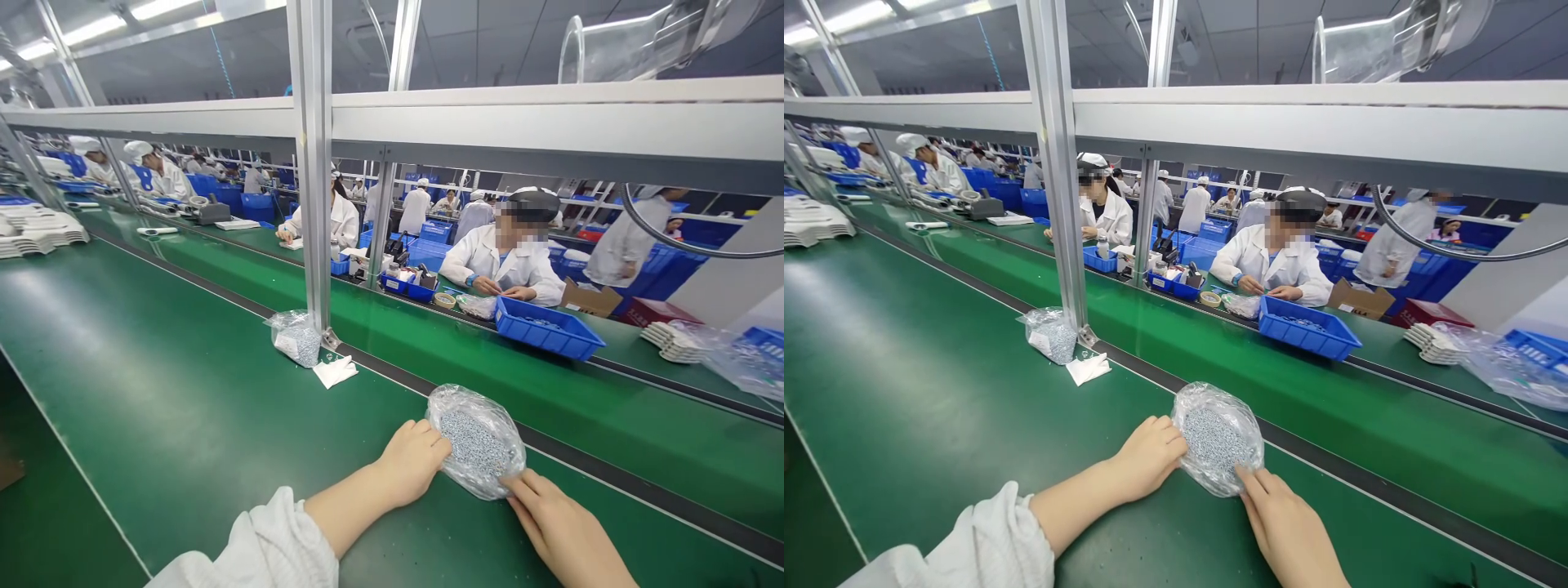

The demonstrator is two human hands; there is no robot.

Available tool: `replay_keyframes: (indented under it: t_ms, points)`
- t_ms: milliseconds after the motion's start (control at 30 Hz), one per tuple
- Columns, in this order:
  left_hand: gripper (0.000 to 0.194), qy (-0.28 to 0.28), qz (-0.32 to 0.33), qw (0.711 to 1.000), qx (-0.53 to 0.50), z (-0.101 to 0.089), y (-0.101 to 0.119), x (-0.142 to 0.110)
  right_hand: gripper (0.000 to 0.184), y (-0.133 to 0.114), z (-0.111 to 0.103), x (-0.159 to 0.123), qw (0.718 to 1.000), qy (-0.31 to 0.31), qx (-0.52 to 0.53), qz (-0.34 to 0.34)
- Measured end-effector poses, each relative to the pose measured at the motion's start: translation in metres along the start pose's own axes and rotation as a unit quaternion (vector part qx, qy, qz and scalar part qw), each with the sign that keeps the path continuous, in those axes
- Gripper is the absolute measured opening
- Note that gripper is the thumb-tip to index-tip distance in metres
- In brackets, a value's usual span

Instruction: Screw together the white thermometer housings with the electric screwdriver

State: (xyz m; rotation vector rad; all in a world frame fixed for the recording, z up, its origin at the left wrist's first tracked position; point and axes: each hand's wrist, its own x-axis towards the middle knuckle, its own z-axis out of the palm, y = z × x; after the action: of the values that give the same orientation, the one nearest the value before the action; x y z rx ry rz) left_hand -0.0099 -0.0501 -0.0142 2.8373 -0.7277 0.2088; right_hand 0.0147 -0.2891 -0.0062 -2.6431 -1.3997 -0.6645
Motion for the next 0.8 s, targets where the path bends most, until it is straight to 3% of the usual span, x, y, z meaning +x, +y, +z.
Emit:
replay_keyframes:
  t_ms: [167,367,800]
  points:
    - [0.011,-0.013,0.003,1.000,0.004,0.009,0.001,0.003,0.042,0.001,-0.002,0.002,1.000,-0.027,-0.007,-0.014]
    - [0.016,-0.016,-0.016,1.000,0.013,0.016,0.002,0.007,0.047,0.004,0.003,-0.003,0.999,0.003,-0.019,-0.038]
    - [0.015,-0.024,-0.037,0.999,0.011,0.015,0.005,0.011,0.038,0.006,0.012,0.002,0.997,-0.030,0.034,-0.064]
